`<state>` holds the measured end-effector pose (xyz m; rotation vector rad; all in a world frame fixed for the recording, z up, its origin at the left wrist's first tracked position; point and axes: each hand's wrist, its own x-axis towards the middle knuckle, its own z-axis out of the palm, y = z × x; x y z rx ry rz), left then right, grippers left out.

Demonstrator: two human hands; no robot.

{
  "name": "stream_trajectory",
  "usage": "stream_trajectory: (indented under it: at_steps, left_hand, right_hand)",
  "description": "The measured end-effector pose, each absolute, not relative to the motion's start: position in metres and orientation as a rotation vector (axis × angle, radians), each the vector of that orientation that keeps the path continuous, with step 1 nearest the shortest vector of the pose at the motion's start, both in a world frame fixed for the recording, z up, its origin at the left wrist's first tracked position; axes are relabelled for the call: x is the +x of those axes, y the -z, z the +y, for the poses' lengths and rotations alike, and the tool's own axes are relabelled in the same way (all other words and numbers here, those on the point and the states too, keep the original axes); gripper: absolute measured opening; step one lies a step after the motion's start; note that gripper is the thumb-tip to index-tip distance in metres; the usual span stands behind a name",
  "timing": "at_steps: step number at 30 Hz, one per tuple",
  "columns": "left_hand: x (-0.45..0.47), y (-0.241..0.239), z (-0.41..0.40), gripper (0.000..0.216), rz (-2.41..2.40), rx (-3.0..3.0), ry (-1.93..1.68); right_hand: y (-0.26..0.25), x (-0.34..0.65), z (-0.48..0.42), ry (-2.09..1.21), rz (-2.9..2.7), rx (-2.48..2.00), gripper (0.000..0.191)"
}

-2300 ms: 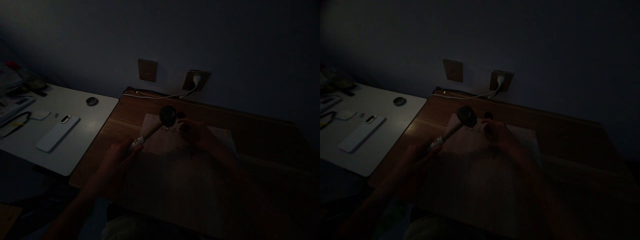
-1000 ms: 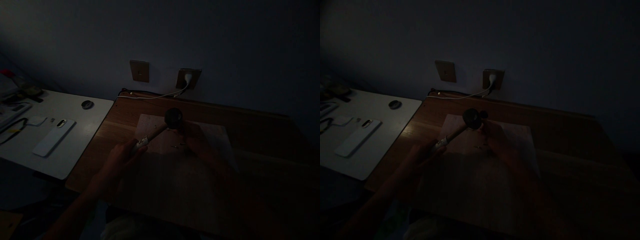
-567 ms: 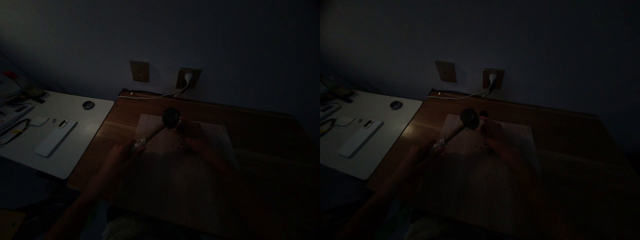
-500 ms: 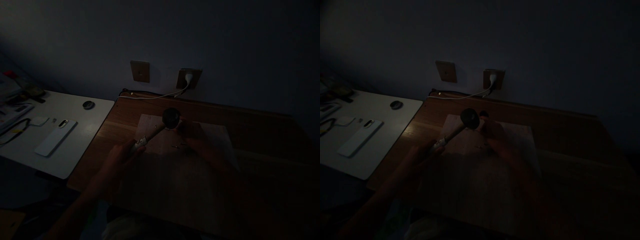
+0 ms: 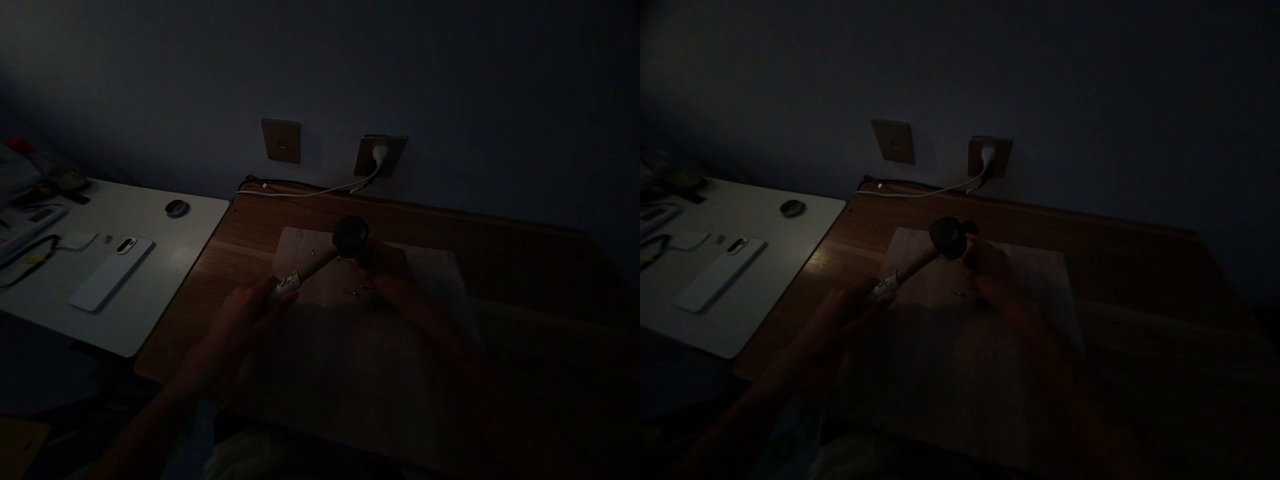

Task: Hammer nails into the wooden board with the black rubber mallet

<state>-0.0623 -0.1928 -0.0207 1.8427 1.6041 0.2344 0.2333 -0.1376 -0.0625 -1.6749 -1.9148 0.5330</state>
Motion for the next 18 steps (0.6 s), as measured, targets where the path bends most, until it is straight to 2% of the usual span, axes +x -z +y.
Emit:
stream_trajectory:
  at_steps: [5, 8, 10, 14, 18]
  left_hand:
    - [-0.054, 0.019, -0.188, 0.042, 1.614, 1.914, -0.126]
    - [-0.052, 0.022, -0.186, 0.039, 1.605, 1.956, -0.064]
    - [-0.052, 0.024, -0.186, 0.037, 1.601, 1.967, -0.073]
    - [-0.051, 0.023, -0.188, 0.042, 1.595, 1.912, -0.154]
    - [-0.049, 0.021, -0.190, 0.046, 1.598, 1.859, -0.252]
  right_hand:
    - [0.060, 0.242, -0.138, -0.541, -1.916, -1.599, 0.038]
    - [0.052, 0.258, -0.146, -0.532, -1.881, -1.579, 0.057]
    - [0.046, 0.269, -0.154, -0.523, -1.880, -1.581, 0.061]
    - [0.039, 0.276, -0.167, -0.602, -2.088, -1.591, 0.037]
    - [0.042, 0.266, -0.168, -0.670, -2.276, -1.563, 0.033]
